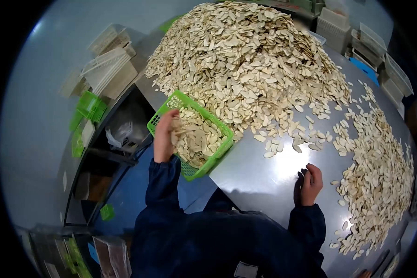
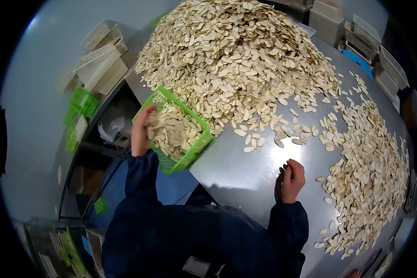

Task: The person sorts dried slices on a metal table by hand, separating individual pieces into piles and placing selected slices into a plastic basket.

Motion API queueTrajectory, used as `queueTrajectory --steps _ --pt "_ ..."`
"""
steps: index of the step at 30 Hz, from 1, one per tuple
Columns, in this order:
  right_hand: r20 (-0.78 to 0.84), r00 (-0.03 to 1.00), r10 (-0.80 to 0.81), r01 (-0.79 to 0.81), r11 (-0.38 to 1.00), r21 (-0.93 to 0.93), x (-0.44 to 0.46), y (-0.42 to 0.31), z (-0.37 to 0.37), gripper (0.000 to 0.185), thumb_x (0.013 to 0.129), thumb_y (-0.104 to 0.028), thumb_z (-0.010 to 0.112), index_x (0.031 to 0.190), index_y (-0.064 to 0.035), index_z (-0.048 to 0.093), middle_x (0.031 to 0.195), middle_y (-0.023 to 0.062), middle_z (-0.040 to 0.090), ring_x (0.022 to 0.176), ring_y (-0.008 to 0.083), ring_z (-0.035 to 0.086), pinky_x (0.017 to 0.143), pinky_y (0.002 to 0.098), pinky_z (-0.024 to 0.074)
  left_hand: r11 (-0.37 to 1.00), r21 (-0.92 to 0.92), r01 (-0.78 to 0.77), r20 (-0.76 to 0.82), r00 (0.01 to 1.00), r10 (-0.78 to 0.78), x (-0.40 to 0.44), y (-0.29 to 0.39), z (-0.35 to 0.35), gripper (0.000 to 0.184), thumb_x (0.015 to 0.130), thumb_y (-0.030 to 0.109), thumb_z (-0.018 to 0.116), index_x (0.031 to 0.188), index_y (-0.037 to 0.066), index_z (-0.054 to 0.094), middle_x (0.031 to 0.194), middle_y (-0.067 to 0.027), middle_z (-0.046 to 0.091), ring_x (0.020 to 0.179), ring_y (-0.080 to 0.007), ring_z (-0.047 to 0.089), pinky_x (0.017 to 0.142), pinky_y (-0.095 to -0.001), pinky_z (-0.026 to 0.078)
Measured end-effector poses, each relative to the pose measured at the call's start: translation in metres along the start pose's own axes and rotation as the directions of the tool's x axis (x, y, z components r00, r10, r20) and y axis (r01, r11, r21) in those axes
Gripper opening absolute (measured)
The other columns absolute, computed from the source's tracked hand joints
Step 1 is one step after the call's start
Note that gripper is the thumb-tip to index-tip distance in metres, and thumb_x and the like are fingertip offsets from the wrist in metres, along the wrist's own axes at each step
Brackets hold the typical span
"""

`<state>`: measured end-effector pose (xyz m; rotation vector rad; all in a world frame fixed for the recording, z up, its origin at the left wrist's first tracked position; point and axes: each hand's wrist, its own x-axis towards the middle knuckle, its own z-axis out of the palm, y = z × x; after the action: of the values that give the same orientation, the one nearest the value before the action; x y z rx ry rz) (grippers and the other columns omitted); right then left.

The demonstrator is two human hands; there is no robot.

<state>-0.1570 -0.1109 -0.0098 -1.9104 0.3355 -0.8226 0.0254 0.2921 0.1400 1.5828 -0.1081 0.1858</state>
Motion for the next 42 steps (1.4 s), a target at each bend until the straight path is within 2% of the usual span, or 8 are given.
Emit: queueTrajectory --steps 3,14,25,28,31,34,38,42 --pt "-0.016 0.998 0.059 -0.059 0.998 0.035 -0.001 0.0 -0.001 0.017 0.085 0.003 0.05 0.097 0.0026 0.063 0.099 0.0146 0.063 0.087 0.0259 0.063 0.077 0.031 0.0497 0.847 0.526 -0.072 0.133 0.991 0.001 -0.002 -0.009 -0.005 0.033 0.093 0.022 0.053 0.12 0.005 0.06 0.12 -0.01 0.059 0.115 -0.0222 0.052 0.099 -0.0298 0.036" --pt "0.166 0.899 0.405 -0.437 0.851 0.29 -0.004 0.008 0.006 0.021 0.089 -0.002 0.051 0.107 0.0036 0.06 0.097 0.0099 0.063 0.082 0.017 0.062 0.071 0.0267 0.0483 0.632 0.774 0.033 -0.059 0.998 0.019 -0.026 -0.028 -0.073 0.033 0.09 0.011 0.048 0.12 0.003 0.058 0.113 -0.0182 0.06 0.101 -0.0318 0.058 0.088 -0.0365 0.045" --pt "0.946 0.252 0.206 -0.789 0.609 0.078 0.014 -0.036 0.105 0.052 0.088 -0.007 0.058 0.137 0.0 0.04 0.129 0.0116 0.052 0.1 0.0204 0.061 0.071 0.0291 0.0536 0.585 0.811 -0.006 -0.101 0.983 0.151 -0.08 0.043 -0.041 0.025 0.086 0.002 0.053 0.109 0.001 0.061 0.078 -0.0132 0.05 0.066 -0.0253 0.052 0.062 -0.0339 0.043" --pt "0.695 0.57 0.437 -0.816 0.396 0.42 0.027 -0.038 0.098 0.045 0.086 -0.006 0.058 0.129 0.0002 0.047 0.122 0.0135 0.055 0.091 0.0188 0.061 0.069 0.0297 0.0539 0.811 0.572 -0.125 0.291 0.955 -0.058 -0.109 0.063 -0.003 0.023 0.085 0.007 0.058 0.106 0.002 0.064 0.082 -0.0084 0.056 0.069 -0.0178 0.054 0.065 -0.0288 0.044" --pt "0.532 0.671 0.517 -0.739 0.4 0.542 0.05 -0.039 0.062 0.036 0.087 -0.008 0.059 0.121 0.0013 0.052 0.098 0.0121 0.062 0.079 0.0173 0.061 0.066 0.0265 0.0524 0.941 0.326 -0.092 0.784 0.583 -0.214 -0.12 0.018 0.048 0.026 0.092 0.016 0.057 0.114 0.003 0.06 0.098 -0.012 0.059 0.083 -0.0201 0.061 0.072 -0.0306 0.048" --pt "0.305 0.806 0.507 -0.542 0.424 0.726 0.056 0.008 0.017 0.027 0.091 -0.009 0.055 0.116 0.0007 0.054 0.092 0.0114 0.064 0.07 0.0159 0.059 0.056 0.0289 0.05 0.933 0.36 -0.011 0.825 0.47 -0.313 -0.132 -0.034 0.104 0.034 0.089 0.014 0.059 0.12 0.0 0.054 0.102 -0.0148 0.056 0.084 -0.0239 0.06 0.075 -0.0317 0.048" --pt "-0.098 0.858 0.505 -0.23 0.547 0.805 0.03 0.045 -0.028 0.026 0.094 -0.014 0.053 0.116 -0.0009 0.053 0.09 0.008 0.062 0.067 0.0147 0.057 0.054 0.0276 0.047 0.834 0.447 -0.323 0.695 0.713 -0.096 -0.119 -0.079 0.152 0.045 0.084 0.012 0.06 0.126 -0.002 0.049 0.11 -0.0189 0.052 0.1 -0.0354 0.053 0.086 -0.0382 0.044" --pt "-0.03 0.808 0.588 -0.253 0.394 0.884 0.019 0.051 -0.045 0.021 0.093 -0.013 0.053 0.111 -0.0021 0.056 0.087 0.006 0.062 0.067 0.0141 0.058 0.052 0.0265 0.0465 0.702 0.558 -0.442 0.616 0.788 0.006 -0.078 -0.086 0.2 0.048 0.084 0.009 0.059 0.129 -0.002 0.047 0.114 -0.0207 0.049 0.107 -0.0379 0.047 0.09 -0.0401 0.042"
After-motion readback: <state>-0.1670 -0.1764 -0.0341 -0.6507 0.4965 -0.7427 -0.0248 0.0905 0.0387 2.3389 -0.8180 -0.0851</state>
